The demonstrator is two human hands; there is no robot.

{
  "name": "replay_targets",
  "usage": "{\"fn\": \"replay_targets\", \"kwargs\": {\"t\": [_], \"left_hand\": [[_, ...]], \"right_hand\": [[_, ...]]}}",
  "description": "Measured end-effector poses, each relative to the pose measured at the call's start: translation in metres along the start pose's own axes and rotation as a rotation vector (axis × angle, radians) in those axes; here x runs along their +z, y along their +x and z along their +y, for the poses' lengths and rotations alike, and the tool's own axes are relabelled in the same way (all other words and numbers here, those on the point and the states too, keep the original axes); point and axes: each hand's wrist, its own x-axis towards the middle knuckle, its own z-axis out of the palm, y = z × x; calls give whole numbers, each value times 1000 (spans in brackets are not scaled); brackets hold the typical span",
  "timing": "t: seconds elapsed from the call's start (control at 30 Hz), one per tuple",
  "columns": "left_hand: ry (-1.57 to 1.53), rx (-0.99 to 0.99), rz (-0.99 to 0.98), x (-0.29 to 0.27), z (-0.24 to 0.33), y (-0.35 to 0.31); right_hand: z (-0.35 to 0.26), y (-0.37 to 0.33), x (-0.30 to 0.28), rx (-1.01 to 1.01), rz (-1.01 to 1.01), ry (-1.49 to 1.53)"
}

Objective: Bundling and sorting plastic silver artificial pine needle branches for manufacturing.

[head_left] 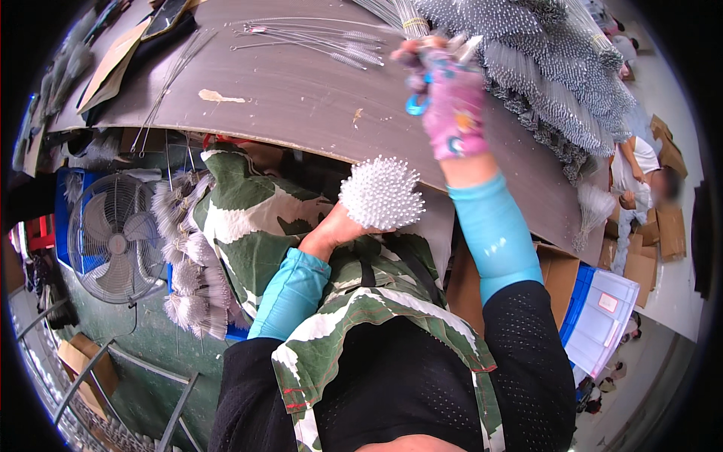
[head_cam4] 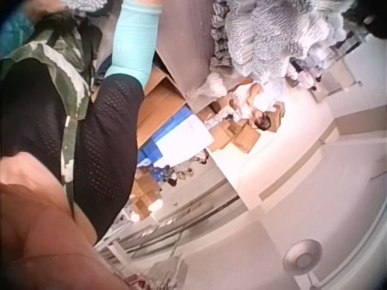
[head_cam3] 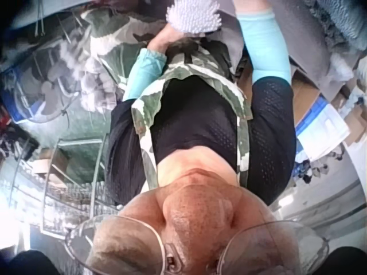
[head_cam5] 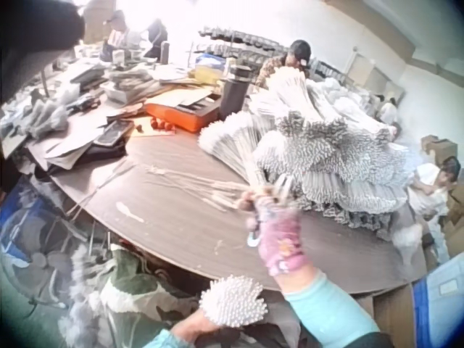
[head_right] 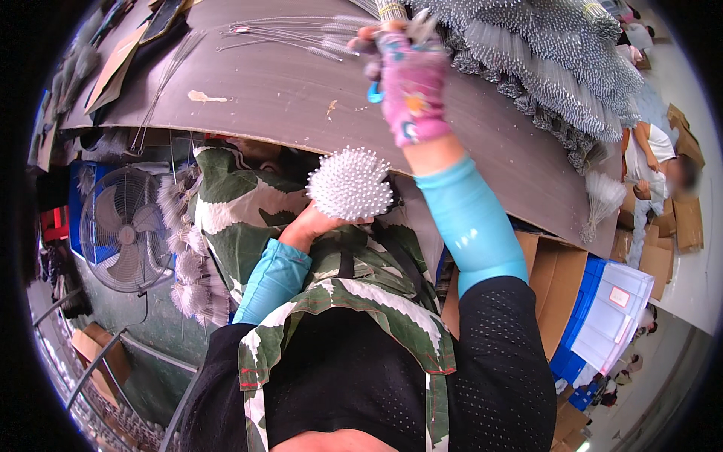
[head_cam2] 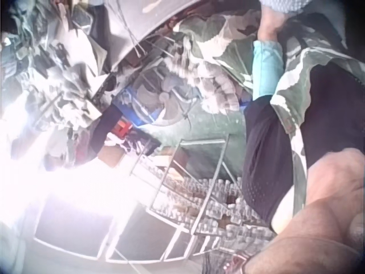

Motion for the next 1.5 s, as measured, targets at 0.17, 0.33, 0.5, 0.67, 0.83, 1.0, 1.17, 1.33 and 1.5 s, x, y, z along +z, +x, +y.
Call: {"fn": "replay_targets", "kwargs": {"t": [0.17,0.33,0.5,0.67,0.83,1.0,1.17,1.33,1.5], "left_hand": [[-164,-161,-44,-4,13,6],[65,28,52,0,-1,3],[-184,-76,92,0,5,6],[-104,-8,155,2,3,3],[-401,-243,138,8,-13,-1],[-491,-239,189,13,-27,0],[-428,-205,175,13,-23,0],[-278,-173,146,16,-40,0],[58,-69,40,15,-47,3]], "right_hand": [[42,32,-3,168,114,61],[34,16,-16,239,-44,-155],[-14,-33,-60,400,-354,-504],[-31,-84,-99,368,-496,-806],[-36,-95,-94,391,-591,-961],[-30,-93,-93,397,-605,-928],[-23,-98,-96,274,-595,-936],[-24,-102,-91,239,-583,-998],[-14,-113,-102,477,-428,-734]]}}
